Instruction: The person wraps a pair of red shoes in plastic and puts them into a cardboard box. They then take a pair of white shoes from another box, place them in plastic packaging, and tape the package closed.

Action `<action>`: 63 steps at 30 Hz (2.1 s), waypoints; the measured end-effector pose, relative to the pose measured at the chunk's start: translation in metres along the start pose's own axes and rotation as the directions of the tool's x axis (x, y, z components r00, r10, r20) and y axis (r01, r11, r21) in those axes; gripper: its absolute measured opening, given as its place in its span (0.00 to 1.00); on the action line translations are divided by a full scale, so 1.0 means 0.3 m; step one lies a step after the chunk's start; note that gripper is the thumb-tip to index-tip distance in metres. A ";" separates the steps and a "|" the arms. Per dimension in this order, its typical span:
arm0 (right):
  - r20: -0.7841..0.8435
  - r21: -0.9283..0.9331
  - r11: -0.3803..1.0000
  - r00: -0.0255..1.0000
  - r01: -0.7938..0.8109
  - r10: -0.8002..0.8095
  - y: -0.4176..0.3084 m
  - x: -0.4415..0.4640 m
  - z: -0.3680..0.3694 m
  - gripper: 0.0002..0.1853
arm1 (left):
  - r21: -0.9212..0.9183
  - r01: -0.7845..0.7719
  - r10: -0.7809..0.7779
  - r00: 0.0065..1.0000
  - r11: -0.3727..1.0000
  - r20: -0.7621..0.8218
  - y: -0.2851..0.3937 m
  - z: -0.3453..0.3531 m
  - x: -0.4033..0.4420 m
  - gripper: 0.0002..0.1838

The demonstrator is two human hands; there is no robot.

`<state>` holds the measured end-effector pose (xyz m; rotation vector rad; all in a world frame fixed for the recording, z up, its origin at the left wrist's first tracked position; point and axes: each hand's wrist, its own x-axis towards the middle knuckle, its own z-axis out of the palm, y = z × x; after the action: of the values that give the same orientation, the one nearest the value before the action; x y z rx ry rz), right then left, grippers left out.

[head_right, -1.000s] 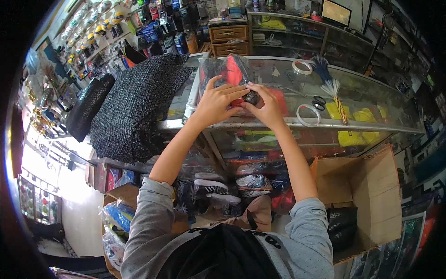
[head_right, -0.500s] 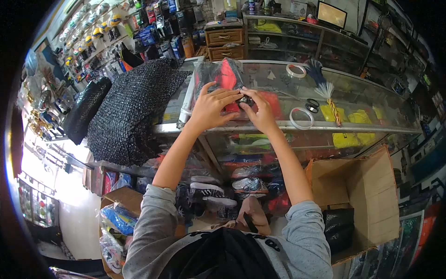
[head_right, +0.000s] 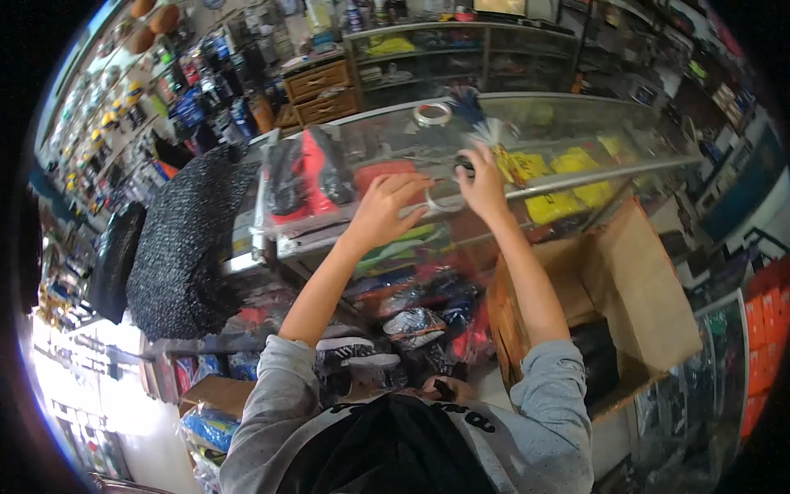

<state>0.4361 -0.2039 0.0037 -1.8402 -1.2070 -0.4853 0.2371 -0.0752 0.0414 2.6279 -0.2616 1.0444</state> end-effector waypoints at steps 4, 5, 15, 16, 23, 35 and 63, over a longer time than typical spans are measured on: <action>-0.022 -0.468 0.866 0.981 -0.179 0.191 0.214 -0.039 -0.109 0.24 | -0.077 0.003 0.005 0.995 0.997 0.103 0.016 0.211 0.043 0.22; 0.069 -0.406 0.891 0.966 -0.202 0.250 0.231 -0.037 -0.132 0.24 | -0.052 -0.009 0.015 0.993 0.999 0.121 0.013 0.243 0.042 0.23; 0.790 0.537 0.053 0.524 -0.842 0.318 0.086 0.111 -0.162 0.15 | -0.043 0.051 -0.046 0.993 0.998 0.113 0.036 0.008 -0.001 0.24; 0.801 0.540 0.012 0.519 -0.841 0.299 0.021 0.121 -0.139 0.13 | -0.015 0.075 -0.073 0.993 0.997 0.097 0.039 -0.047 -0.017 0.24; 0.505 0.469 0.859 0.860 -0.203 -0.072 -0.367 0.196 0.046 0.15 | 0.464 0.387 -0.236 0.906 0.797 -0.351 -0.019 -0.353 -0.277 0.22; 0.520 0.161 0.948 0.793 0.273 -0.317 -0.402 0.443 0.264 0.18 | 0.381 0.480 -0.367 0.869 0.790 -0.333 -0.100 -0.413 -0.413 0.21; 0.556 -0.122 0.948 0.811 0.294 -0.180 -0.201 0.358 0.175 0.18 | 0.353 0.453 -0.336 0.876 0.819 -0.346 -0.115 -0.438 -0.402 0.22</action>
<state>0.4252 -0.0923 0.0770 -2.0878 -1.8470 -0.2271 0.0762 0.0089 0.0413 2.6665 0.6295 1.4028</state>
